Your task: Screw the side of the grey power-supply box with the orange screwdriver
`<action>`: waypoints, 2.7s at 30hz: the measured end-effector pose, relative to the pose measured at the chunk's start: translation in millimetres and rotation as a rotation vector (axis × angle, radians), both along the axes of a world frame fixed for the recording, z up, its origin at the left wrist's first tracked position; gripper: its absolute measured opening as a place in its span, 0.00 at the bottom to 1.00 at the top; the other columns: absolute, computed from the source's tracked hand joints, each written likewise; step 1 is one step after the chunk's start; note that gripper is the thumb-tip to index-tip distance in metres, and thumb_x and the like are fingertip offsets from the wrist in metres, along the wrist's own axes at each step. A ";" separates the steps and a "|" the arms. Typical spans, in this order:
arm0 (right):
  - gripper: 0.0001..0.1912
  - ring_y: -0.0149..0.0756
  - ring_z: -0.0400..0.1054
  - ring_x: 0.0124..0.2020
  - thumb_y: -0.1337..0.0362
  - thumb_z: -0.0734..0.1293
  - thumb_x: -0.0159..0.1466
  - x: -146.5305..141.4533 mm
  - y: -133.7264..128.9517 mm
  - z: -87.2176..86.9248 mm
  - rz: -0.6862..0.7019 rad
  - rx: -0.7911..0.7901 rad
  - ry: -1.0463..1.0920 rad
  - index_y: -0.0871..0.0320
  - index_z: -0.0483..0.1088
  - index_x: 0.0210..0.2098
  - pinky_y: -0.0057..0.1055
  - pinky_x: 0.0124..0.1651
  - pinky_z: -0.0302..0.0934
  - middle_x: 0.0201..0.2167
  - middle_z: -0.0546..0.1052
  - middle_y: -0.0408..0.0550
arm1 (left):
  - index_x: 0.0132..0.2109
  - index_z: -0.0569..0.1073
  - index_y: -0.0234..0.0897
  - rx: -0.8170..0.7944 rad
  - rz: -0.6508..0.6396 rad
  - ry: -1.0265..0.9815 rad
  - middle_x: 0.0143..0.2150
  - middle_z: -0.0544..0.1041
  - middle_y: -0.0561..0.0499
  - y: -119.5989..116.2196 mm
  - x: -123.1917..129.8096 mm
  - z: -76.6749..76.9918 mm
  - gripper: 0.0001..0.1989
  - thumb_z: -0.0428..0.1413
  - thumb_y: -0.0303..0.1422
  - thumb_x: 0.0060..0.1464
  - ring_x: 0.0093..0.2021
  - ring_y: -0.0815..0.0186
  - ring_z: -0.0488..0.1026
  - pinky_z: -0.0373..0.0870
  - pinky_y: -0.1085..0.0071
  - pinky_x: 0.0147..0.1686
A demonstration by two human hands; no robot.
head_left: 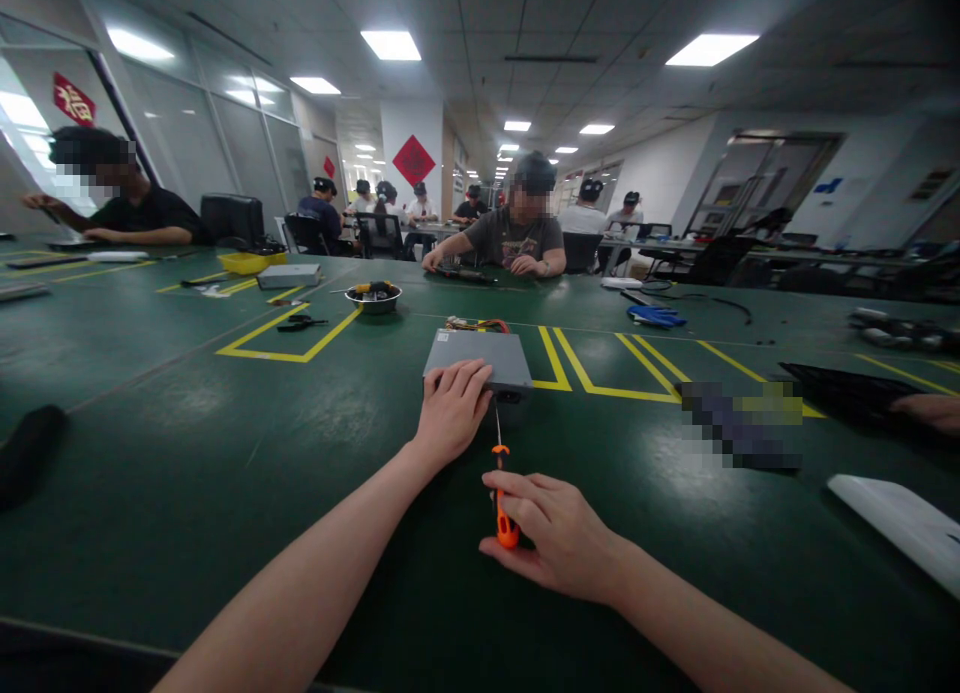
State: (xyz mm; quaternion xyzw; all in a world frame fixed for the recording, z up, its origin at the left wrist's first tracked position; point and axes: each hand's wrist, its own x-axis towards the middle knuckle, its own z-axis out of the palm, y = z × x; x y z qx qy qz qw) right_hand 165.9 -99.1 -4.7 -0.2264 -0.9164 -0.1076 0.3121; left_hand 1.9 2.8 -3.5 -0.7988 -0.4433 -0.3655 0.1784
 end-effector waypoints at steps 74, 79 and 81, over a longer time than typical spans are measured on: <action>0.18 0.42 0.68 0.46 0.54 0.61 0.62 3.3 -0.9 5.7 -0.026 -0.138 -0.067 0.62 0.62 0.44 0.37 0.43 0.65 0.48 0.70 0.61 | 0.53 0.65 0.41 0.008 0.029 -0.003 0.54 0.70 0.48 -0.5 2.2 0.5 0.15 0.48 0.34 0.58 0.54 0.61 0.63 0.52 0.59 0.52; 0.21 0.43 0.66 0.48 0.57 0.60 0.63 3.6 -4.6 14.0 -0.040 -0.162 -0.188 0.60 0.59 0.54 0.38 0.45 0.64 0.52 0.67 0.60 | 0.53 0.65 0.41 0.010 0.032 0.005 0.54 0.69 0.48 -0.1 2.0 0.6 0.15 0.48 0.35 0.58 0.54 0.61 0.63 0.52 0.59 0.52; 0.19 0.43 0.67 0.47 0.57 0.60 0.63 2.7 -3.6 13.9 -0.030 -0.135 -0.177 0.60 0.62 0.51 0.38 0.44 0.64 0.50 0.68 0.60 | 0.53 0.65 0.41 0.009 0.032 0.002 0.54 0.69 0.48 0.0 2.0 0.5 0.15 0.48 0.35 0.59 0.54 0.61 0.63 0.52 0.59 0.52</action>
